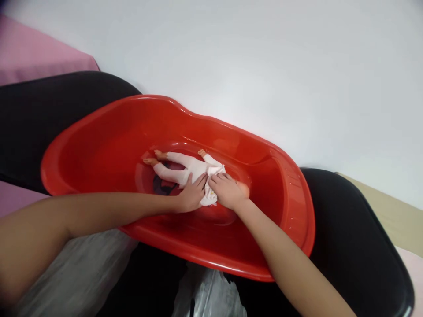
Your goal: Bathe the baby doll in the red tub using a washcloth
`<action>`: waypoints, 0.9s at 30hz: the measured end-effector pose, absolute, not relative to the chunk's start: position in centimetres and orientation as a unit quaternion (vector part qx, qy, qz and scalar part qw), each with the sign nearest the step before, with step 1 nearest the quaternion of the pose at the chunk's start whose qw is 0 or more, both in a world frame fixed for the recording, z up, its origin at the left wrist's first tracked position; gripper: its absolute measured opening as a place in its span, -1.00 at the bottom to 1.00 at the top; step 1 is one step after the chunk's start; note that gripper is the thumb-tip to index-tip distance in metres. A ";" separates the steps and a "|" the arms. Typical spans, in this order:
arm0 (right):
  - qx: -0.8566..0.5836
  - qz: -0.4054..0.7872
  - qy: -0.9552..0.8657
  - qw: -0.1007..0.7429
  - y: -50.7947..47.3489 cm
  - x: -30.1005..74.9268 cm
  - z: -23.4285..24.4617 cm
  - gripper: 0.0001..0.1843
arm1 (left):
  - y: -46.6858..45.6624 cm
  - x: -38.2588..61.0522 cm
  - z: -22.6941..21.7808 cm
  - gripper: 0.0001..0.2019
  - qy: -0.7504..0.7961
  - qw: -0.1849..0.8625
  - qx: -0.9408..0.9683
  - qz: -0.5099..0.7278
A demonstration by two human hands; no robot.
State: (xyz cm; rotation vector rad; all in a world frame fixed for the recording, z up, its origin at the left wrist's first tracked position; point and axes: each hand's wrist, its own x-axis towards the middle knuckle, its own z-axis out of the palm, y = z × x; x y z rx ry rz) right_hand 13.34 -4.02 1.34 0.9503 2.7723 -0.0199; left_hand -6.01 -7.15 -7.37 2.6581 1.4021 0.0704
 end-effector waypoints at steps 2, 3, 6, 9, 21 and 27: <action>0.322 -0.003 0.940 0.115 -4.0 13.4 1.4 -0.63 | -6.9 -6.0 -7.6 -0.30 0.461 0.050 0.885 0.029; 0.322 -0.004 0.940 0.118 -4.1 13.4 1.4 -0.64 | -6.7 -6.1 -7.7 -0.27 0.456 0.041 0.888 0.029; 0.314 -0.018 0.941 0.125 -4.3 13.1 1.4 -0.68 | -6.1 -6.6 -7.7 -0.23 0.433 0.024 0.900 0.039; 0.305 -0.046 0.941 0.137 -4.5 12.7 1.6 -0.70 | -5.5 -7.1 -7.6 -0.32 0.421 0.007 0.906 0.043; 0.221 0.030 0.959 0.177 -4.9 13.1 0.4 -0.74 | -1.6 -9.2 -5.9 -0.53 0.475 -0.019 0.870 0.133; 0.012 0.143 0.983 0.114 -6.6 9.9 -3.2 -0.70 | -0.2 -9.2 -4.5 -0.64 0.509 -0.040 0.840 0.182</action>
